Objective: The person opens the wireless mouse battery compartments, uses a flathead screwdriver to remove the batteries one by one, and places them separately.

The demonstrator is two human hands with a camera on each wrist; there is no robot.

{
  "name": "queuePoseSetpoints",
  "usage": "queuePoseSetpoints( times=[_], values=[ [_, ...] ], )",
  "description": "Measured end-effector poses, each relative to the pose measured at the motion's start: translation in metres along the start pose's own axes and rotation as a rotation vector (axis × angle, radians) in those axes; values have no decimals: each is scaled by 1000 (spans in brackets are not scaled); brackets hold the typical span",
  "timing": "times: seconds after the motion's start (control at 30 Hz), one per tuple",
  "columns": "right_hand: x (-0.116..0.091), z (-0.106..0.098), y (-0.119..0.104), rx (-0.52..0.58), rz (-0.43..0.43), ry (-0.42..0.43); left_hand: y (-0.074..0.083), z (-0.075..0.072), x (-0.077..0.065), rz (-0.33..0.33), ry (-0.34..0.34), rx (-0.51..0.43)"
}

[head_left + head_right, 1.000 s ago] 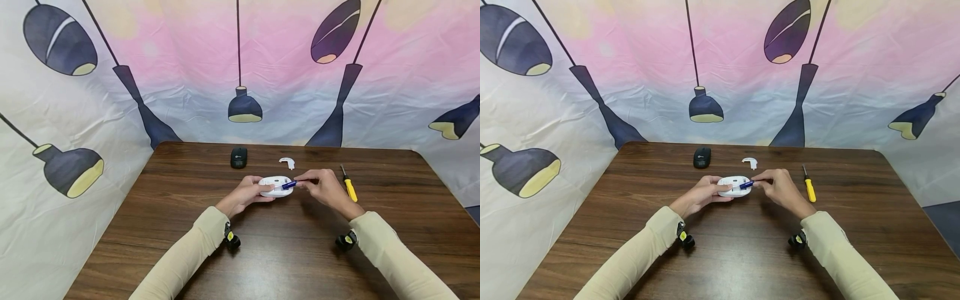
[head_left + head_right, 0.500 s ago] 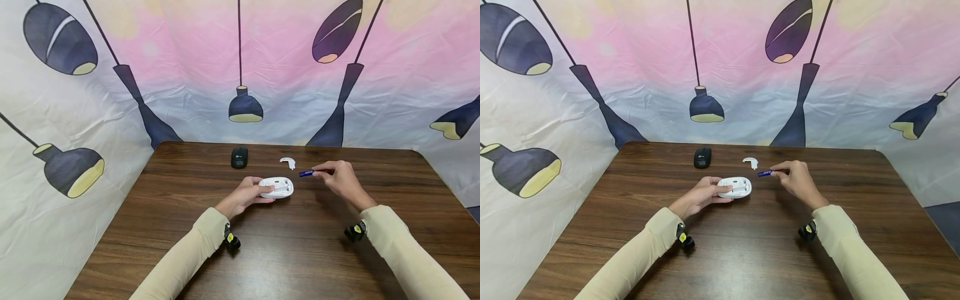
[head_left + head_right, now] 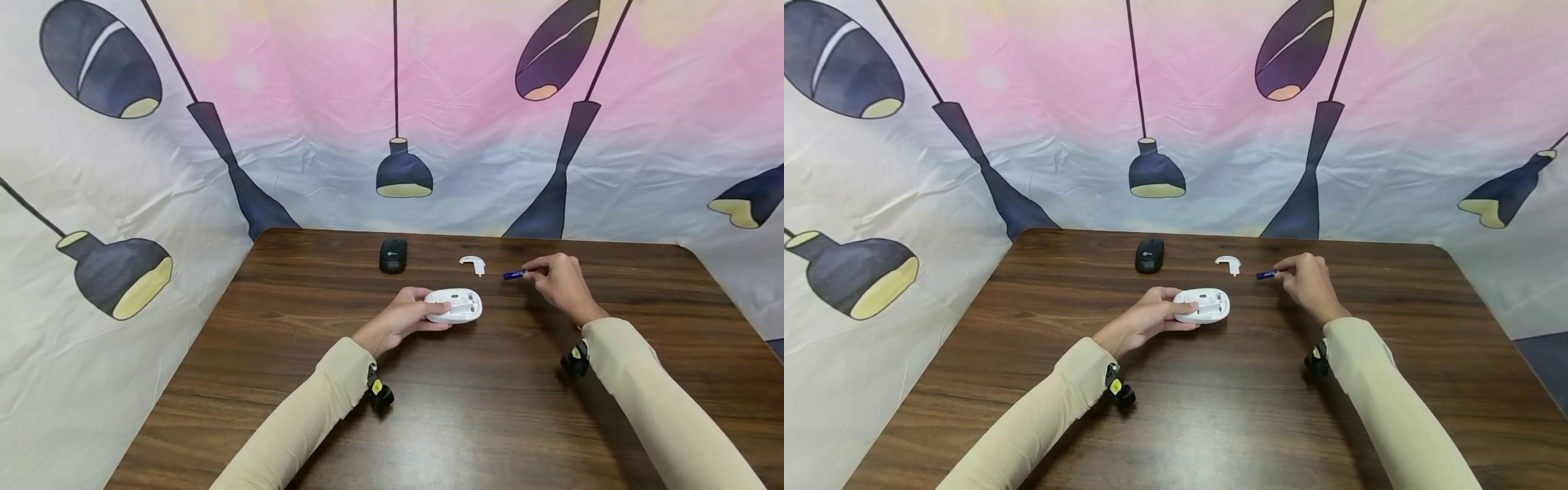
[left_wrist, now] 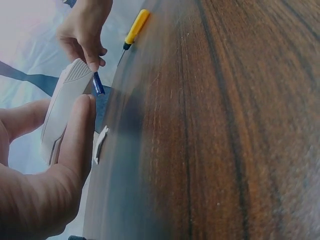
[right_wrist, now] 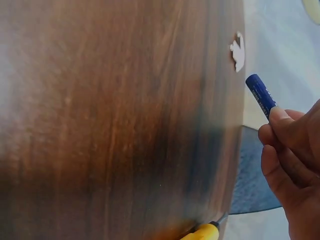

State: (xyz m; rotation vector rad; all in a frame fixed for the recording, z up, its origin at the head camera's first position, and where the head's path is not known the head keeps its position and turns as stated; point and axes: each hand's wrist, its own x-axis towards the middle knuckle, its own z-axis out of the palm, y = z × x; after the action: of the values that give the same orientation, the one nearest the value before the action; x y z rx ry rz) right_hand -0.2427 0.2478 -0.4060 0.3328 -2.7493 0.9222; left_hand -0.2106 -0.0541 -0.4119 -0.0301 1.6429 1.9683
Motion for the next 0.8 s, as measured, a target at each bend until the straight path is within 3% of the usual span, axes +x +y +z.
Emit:
queuePoseSetpoints(
  times=[0.2, 0.53, 0.8],
  values=[
    [10, 3, 8, -58, 14, -24, 1, -1, 0, 0, 5, -7],
    [21, 8, 22, -127, 34, -143, 1, 0, -3, -3, -3, 3],
    [27, 12, 27, -151, 36, -160, 3, 0, -3, 0, -4, 8]
  ],
)
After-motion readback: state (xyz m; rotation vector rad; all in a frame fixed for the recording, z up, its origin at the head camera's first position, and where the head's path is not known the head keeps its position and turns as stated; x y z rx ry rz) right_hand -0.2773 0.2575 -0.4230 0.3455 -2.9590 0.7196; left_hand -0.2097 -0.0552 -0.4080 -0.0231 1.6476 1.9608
